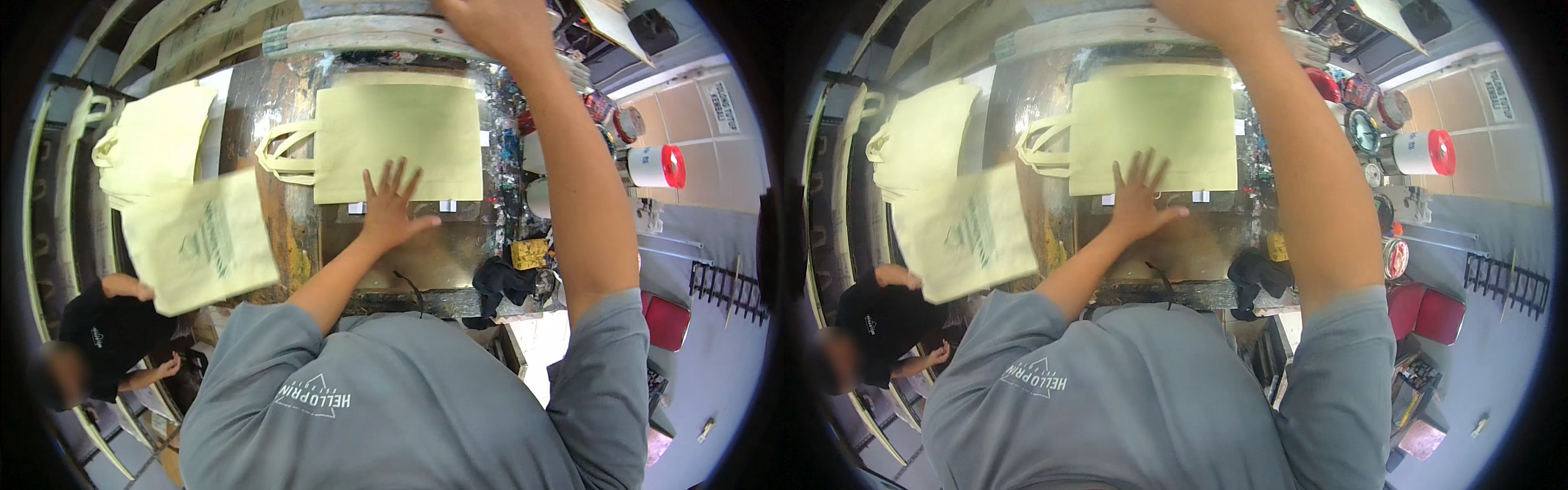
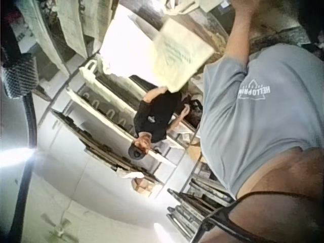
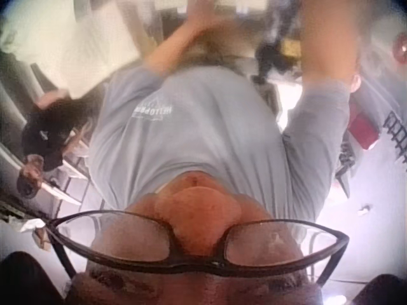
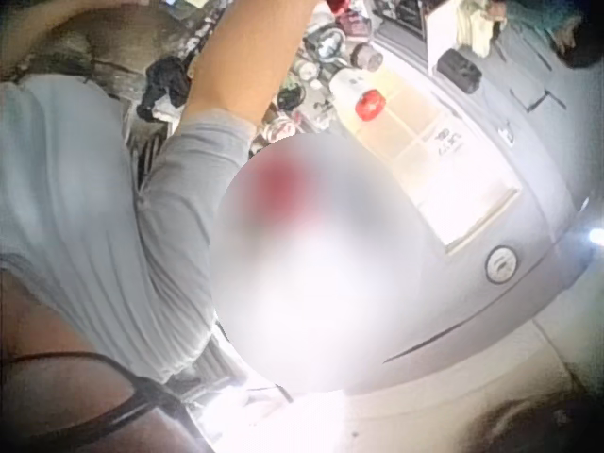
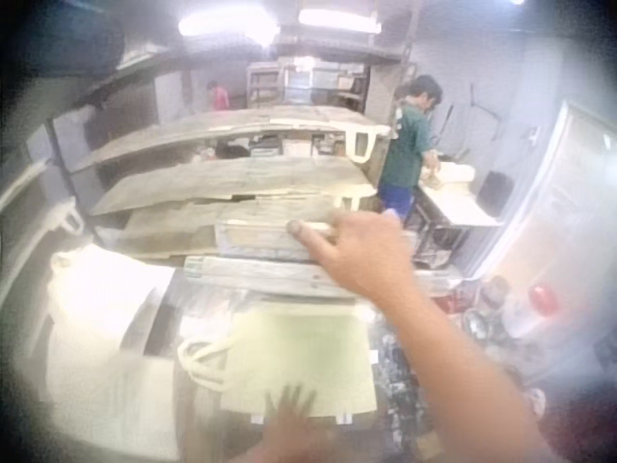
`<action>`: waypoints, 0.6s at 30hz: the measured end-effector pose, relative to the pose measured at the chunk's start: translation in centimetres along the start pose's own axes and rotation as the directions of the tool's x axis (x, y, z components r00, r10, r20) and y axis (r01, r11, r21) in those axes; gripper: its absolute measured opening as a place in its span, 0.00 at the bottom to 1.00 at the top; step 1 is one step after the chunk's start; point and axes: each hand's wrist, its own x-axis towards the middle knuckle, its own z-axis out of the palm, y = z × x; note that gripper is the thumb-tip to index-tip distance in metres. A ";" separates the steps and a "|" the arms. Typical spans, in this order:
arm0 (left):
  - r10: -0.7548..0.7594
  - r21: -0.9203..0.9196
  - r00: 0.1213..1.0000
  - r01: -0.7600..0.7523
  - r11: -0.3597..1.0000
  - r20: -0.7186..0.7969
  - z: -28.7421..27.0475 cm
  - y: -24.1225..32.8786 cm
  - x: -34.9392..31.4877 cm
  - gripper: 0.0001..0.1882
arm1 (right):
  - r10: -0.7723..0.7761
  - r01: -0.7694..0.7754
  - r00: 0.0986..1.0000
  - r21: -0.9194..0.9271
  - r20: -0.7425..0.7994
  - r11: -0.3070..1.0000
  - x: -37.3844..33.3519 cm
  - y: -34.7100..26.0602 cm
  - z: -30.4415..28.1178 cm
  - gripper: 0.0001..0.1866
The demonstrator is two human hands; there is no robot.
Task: The person performs screen printing on tote bags by placing a bag on the printing board, lowering the screen, and using a squeegee to apply green ink across the design multiple times before lifting the screen and stacking the printed bag.
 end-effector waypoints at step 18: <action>-0.520 -0.826 0.651 0.346 -0.446 0.553 -7.2 -5.5 -8.5 0.67 | -0.029 0.050 0.707 -0.009 0.706 0.999 -23.5 -1.6 6.3 0.34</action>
